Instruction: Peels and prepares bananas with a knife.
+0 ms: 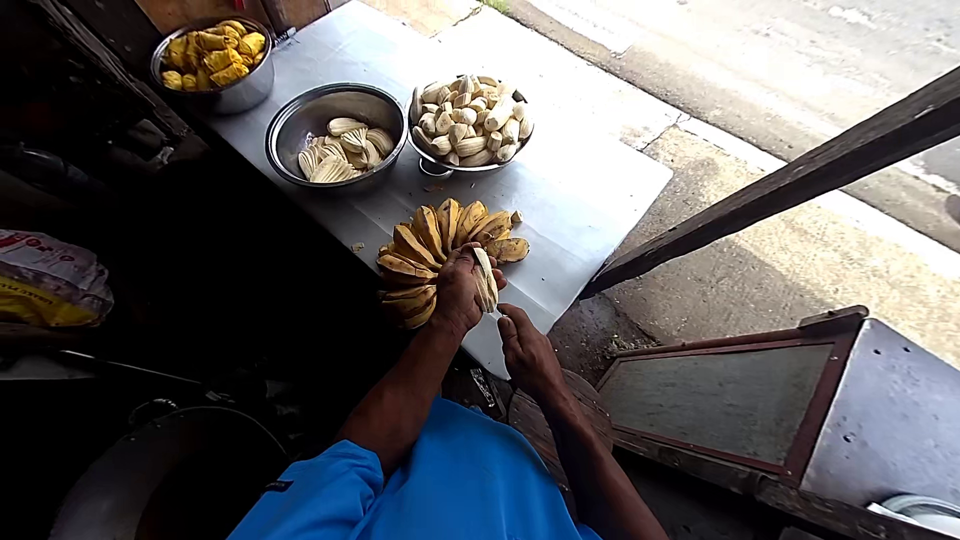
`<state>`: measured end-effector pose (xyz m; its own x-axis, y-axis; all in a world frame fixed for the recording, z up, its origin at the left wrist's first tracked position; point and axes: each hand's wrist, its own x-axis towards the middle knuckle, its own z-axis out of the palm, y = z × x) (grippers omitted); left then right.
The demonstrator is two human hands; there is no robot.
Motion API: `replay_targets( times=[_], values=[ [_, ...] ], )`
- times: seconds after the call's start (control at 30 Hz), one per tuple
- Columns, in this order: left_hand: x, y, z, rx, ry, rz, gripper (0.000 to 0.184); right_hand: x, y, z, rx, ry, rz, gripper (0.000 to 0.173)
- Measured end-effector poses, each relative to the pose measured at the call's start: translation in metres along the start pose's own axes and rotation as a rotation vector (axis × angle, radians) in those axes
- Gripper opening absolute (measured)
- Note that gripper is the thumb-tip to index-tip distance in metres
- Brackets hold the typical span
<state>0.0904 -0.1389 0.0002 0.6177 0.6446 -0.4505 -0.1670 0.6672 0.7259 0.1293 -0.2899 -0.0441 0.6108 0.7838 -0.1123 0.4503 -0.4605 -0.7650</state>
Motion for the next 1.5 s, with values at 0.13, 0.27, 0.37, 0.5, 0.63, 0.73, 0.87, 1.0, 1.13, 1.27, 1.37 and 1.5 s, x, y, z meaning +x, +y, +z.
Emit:
replay_targets(
  times=[0.13, 0.27, 0.37, 0.5, 0.63, 0.73, 0.87, 1.0, 1.13, 1.27, 1.37, 1.5],
  values=[
    [0.015, 0.010, -0.007, -0.063, -0.016, -0.006, 0.039, -0.037, 0.002, -0.014, 0.318, -0.064, -0.036, 0.049],
    [0.022, 0.010, -0.005, -0.097, 0.000, 0.029, 0.036, -0.047, 0.007, -0.014, 0.338, -0.058, -0.015, 0.051],
    [0.008, 0.004, 0.000, -0.046, -0.004, 0.013, 0.036, -0.029, 0.007, -0.008, 0.175, 0.000, -0.017, 0.048],
    [0.001, -0.010, 0.004, 0.006, -0.042, 0.047, 0.033, 0.004, 0.002, -0.006, 0.066, 0.024, 0.019, 0.045],
    [0.004, -0.010, -0.003, -0.015, -0.128, 0.049, 0.038, -0.004, 0.008, -0.010, 0.165, -0.029, 0.000, 0.044],
    [0.008, -0.010, -0.005, -0.038, -0.154, 0.049, 0.038, -0.014, 0.012, -0.009, 0.185, -0.039, -0.005, 0.046],
    [0.009, -0.020, -0.005, -0.022, -0.141, 0.064, 0.038, 0.012, 0.013, -0.004, 0.154, -0.032, 0.033, 0.044],
    [0.013, -0.009, -0.005, -0.066, -0.134, 0.005, 0.040, 0.003, 0.007, -0.009, 0.178, -0.033, 0.034, 0.044],
    [0.019, 0.000, -0.013, -0.022, -0.122, 0.043, 0.043, -0.036, 0.004, -0.023, 0.367, -0.058, -0.007, 0.050],
    [0.017, -0.004, -0.007, -0.071, -0.153, 0.046, 0.041, -0.026, 0.014, -0.017, 0.308, -0.042, 0.031, 0.047],
    [0.019, -0.018, -0.002, -0.092, -0.199, 0.069, 0.039, 0.003, 0.019, -0.011, 0.203, -0.009, 0.027, 0.045],
    [0.028, -0.022, 0.003, -0.139, -0.102, 0.067, 0.038, 0.009, 0.015, -0.016, 0.303, -0.021, 0.045, 0.043]
  ],
)
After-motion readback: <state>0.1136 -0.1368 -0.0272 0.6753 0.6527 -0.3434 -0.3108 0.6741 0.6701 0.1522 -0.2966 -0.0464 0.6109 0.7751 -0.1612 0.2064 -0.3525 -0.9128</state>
